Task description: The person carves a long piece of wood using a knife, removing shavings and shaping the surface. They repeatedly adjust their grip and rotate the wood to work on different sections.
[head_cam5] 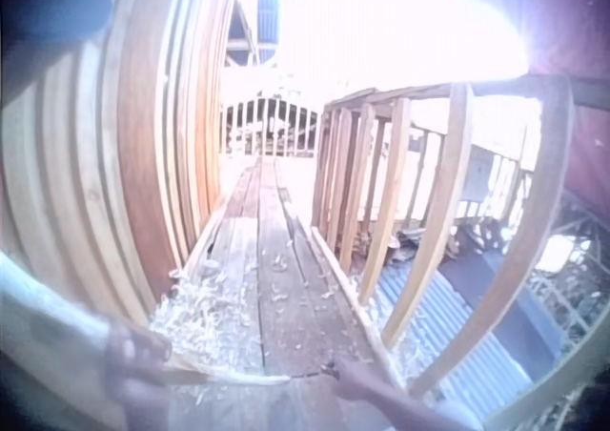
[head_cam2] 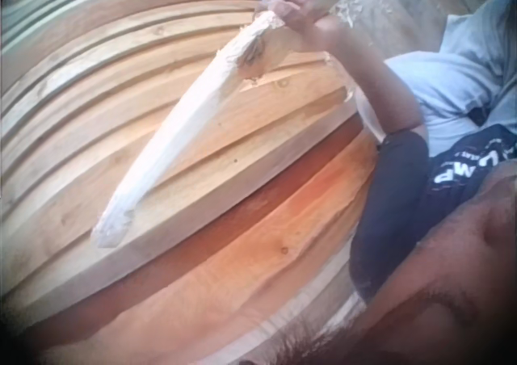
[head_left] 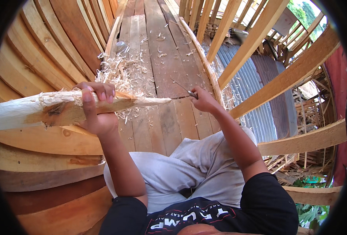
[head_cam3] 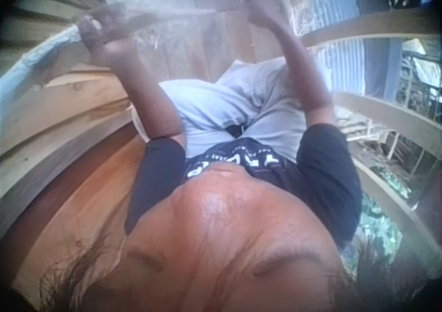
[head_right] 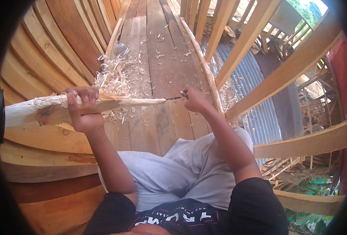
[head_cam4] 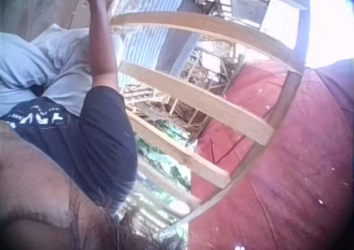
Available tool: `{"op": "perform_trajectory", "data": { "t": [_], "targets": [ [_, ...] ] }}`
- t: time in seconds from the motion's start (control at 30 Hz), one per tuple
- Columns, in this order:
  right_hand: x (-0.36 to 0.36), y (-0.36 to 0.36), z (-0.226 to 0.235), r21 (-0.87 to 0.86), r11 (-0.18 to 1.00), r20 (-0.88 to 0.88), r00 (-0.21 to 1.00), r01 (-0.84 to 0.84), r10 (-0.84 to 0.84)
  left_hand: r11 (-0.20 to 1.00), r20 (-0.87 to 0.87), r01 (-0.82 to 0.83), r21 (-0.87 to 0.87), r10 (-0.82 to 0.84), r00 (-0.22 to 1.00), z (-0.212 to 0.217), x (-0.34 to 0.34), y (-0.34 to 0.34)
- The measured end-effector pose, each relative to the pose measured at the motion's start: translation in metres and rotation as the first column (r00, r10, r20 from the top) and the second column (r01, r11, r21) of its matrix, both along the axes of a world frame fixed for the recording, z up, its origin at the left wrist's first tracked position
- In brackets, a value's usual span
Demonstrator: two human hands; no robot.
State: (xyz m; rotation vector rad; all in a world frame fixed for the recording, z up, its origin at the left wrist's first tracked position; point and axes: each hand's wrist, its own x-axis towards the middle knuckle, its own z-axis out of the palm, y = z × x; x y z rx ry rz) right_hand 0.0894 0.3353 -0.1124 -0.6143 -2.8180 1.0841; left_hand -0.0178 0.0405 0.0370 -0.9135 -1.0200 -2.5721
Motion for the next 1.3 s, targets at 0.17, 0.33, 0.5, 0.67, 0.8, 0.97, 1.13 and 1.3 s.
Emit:
{"op": "perform_trajectory", "data": {
  "t": [0.17, 0.33, 0.5, 0.67, 0.8, 0.97, 1.13, 1.3],
  "targets": [
    [-0.007, -0.037, 0.009, -0.279, 0.96, 0.072, 0.997, -0.004, 0.025, 0.996, -0.024, -0.042, -0.073, 0.04, 0.999, -0.013, -0.001, 0.02],
    [-0.029, -0.049, -0.009, -0.231, 0.966, -0.031, 0.993, -0.119, 0.115, 0.991, -0.044, -0.001, -0.136, -0.005, 0.999, -0.015, 0.002, 0.022],
    [-0.038, -0.06, -0.02, -0.379, 0.918, -0.069, 0.993, -0.119, 0.1, 0.969, -0.071, 0.042, -0.244, -0.061, 0.996, -0.017, -0.006, 0.023],
    [-0.05, -0.059, -0.042, -0.433, 0.9, -0.058, 0.998, -0.046, 0.023, 0.975, 0.053, 0.093, -0.201, -0.084, 0.995, -0.018, -0.006, 0.024],
    [-0.048, -0.059, -0.037, -0.381, 0.918, -0.159, 0.986, -0.112, 0.055, 0.979, 0.107, 0.029, -0.204, -0.007, 0.994, -0.02, -0.004, 0.029],
    [-0.045, -0.06, -0.027, -0.536, 0.811, -0.203, 0.969, -0.232, 0.143, 0.951, 0.038, 0.036, -0.308, -0.026, 0.999, -0.024, -0.005, 0.036],
    [-0.04, -0.065, -0.015, -0.567, 0.818, 0.11, 0.976, -0.092, 0.186, 0.979, 0.052, 0.142, -0.149, -0.136, 0.989, -0.043, -0.018, 0.027],
    [-0.039, -0.075, -0.006, -0.438, 0.889, 0.138, 0.967, -0.136, 0.216, 0.954, 0.024, 0.129, -0.27, -0.128, 0.992, -0.035, -0.009, 0.028]
  ]
}}
